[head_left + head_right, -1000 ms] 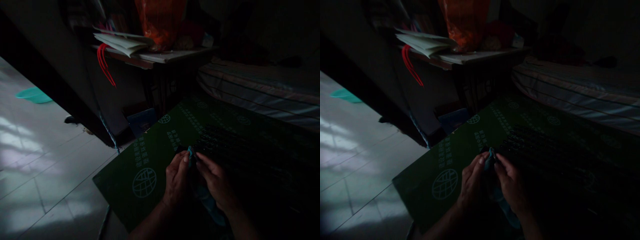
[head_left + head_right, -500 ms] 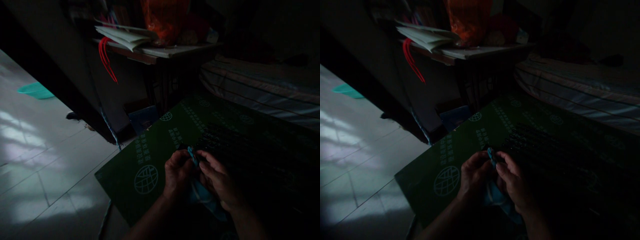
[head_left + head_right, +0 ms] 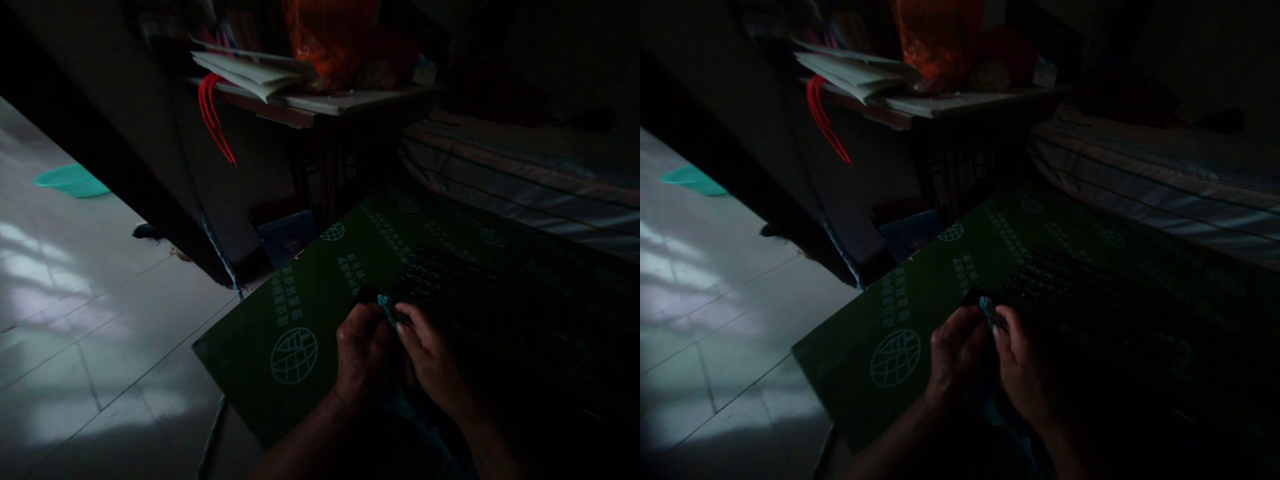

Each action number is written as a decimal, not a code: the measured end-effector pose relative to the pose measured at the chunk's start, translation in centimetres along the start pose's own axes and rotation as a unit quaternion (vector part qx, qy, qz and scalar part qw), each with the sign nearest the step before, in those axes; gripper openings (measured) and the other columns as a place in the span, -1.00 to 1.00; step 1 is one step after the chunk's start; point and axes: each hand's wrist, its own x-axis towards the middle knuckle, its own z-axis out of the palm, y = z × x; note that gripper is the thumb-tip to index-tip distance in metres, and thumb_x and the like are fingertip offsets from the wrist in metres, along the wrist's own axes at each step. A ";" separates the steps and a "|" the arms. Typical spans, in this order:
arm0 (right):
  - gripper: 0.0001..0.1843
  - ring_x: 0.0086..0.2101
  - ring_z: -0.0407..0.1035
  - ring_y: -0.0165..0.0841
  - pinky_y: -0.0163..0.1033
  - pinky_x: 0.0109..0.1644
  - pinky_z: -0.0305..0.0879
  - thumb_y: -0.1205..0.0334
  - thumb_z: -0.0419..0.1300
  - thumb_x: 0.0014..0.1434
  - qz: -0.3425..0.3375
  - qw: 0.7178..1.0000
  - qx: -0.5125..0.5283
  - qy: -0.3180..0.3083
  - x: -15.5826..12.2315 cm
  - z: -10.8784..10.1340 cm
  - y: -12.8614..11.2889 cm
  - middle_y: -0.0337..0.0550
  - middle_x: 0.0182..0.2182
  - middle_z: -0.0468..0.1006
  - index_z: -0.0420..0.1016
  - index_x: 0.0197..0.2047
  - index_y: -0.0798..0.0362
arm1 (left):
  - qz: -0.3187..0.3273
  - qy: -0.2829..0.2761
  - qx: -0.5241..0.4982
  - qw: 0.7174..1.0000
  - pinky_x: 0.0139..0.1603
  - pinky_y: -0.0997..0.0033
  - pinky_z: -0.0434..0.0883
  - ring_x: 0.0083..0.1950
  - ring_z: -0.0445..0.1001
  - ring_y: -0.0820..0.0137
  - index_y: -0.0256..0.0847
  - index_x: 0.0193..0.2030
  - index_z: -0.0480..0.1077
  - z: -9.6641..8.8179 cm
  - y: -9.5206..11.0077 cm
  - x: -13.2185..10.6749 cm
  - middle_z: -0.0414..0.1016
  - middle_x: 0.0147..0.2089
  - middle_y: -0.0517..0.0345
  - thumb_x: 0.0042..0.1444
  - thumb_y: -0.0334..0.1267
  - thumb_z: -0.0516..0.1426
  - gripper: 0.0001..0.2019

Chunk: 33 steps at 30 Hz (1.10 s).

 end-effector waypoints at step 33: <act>-0.81 -0.35 0.38 -0.36 -0.30 -0.29 0.24 0.20 0.01 0.12 -0.046 0.965 -0.253 -0.058 2.3 -1.7 -0.7 -0.18 -0.35 0.51 0.38 -0.22 0.01 | -0.173 -0.157 -0.319 0.919 -0.01 0.29 0.38 0.00 0.42 0.22 -0.24 -0.05 0.37 0.3 1.6 -2.0 0.50 -0.06 0.02 -0.11 -0.37 0.15 -0.60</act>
